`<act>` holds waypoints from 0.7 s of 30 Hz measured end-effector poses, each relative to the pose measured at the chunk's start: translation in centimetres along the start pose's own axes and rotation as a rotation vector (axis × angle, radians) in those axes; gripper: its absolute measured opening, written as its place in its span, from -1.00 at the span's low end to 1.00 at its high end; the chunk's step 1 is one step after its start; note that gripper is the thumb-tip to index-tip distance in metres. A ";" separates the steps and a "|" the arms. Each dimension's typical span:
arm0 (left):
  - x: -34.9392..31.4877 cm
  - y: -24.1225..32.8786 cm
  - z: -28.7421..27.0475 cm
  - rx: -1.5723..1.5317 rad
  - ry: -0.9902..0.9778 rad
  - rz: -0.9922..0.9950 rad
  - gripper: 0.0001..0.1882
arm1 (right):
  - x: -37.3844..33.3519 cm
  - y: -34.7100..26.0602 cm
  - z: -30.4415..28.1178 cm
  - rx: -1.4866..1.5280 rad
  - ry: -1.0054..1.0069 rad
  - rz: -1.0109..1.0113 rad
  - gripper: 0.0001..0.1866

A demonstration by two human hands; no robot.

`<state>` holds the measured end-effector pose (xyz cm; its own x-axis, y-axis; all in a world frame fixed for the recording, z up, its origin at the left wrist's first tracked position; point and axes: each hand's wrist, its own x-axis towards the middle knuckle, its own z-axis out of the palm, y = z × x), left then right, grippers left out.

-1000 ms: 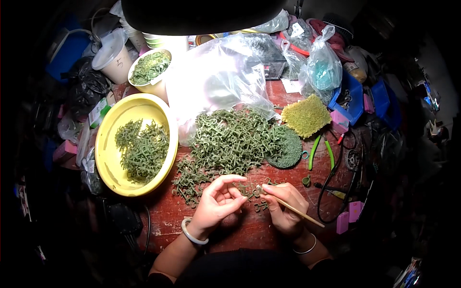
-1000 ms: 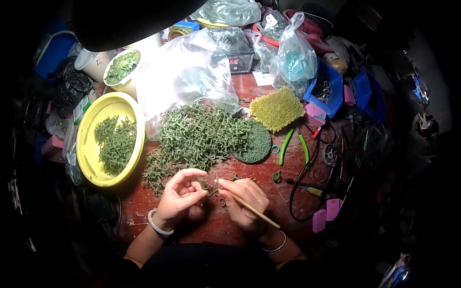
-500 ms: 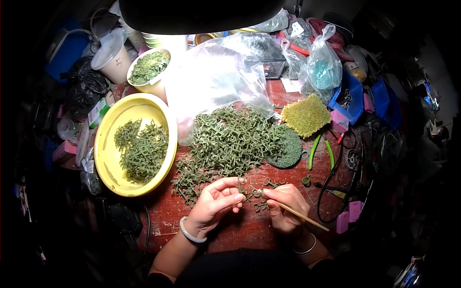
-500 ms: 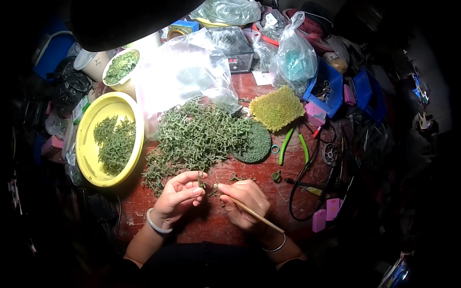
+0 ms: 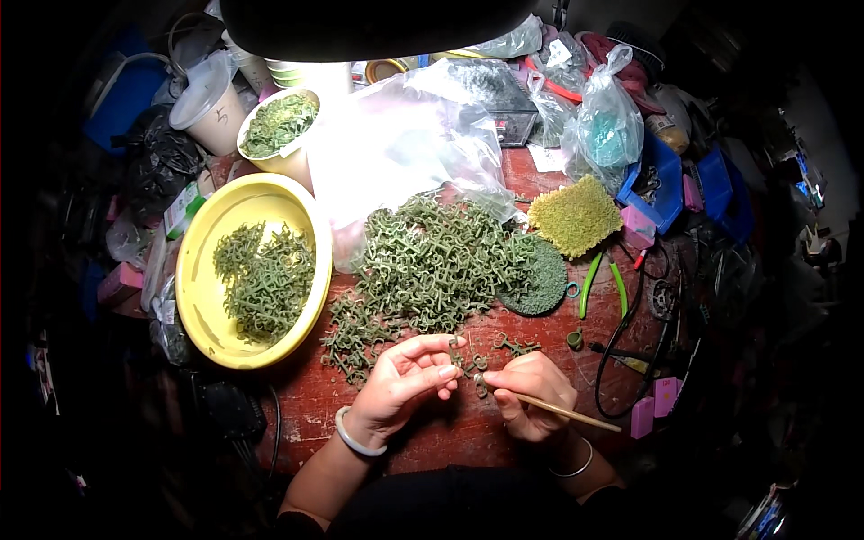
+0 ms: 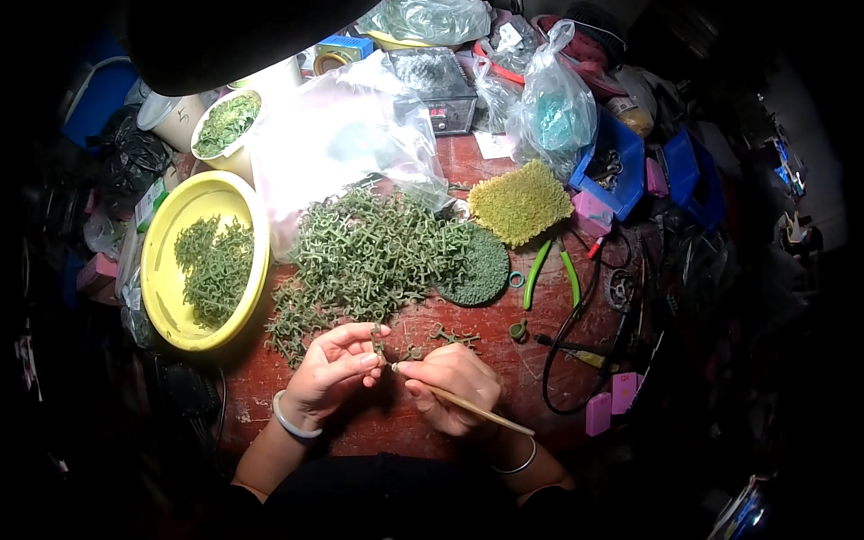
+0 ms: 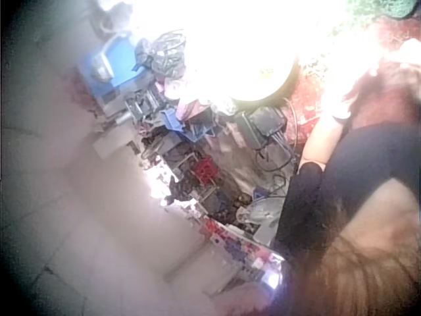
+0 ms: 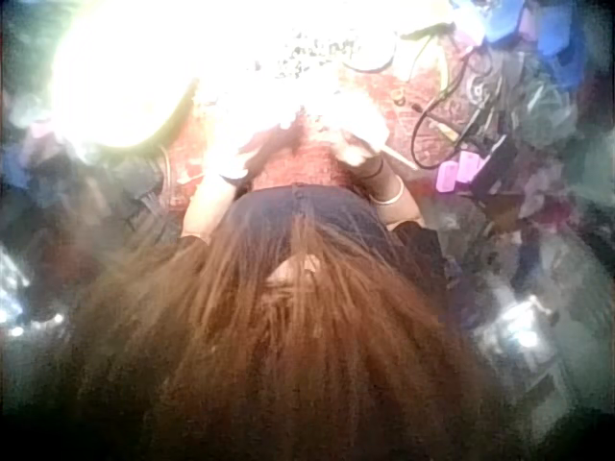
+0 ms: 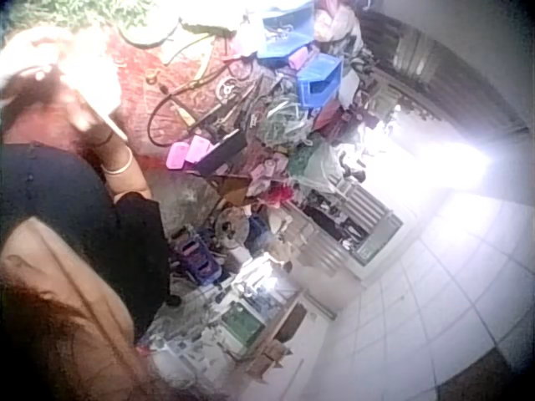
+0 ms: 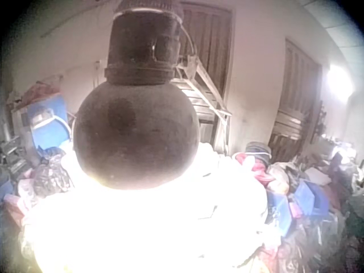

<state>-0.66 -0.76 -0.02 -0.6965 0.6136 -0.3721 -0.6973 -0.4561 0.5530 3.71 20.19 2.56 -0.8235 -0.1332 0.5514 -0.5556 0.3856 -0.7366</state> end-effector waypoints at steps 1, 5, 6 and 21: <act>0.0 0.0 0.0 0.015 0.004 0.009 -0.58 | 0.0 0.0 -0.1 0.000 0.000 0.000 -0.84; 0.1 -0.3 -0.1 0.050 0.014 0.051 -0.60 | 0.1 -0.2 -0.2 -0.008 0.006 0.005 -0.84; 0.2 -0.4 -0.2 0.077 0.018 0.080 -0.59 | 0.1 -0.2 -0.2 -0.036 0.025 0.000 -0.84; 0.2 -0.8 -0.2 0.164 0.022 0.142 -0.59 | 0.1 -0.2 0.1 -0.100 0.010 -0.064 -0.81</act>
<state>-0.28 -0.44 -0.66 -0.7903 0.5355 -0.2976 -0.5567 -0.4247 0.7140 3.74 19.99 2.72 -0.7853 -0.1516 0.6002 -0.5924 0.4658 -0.6574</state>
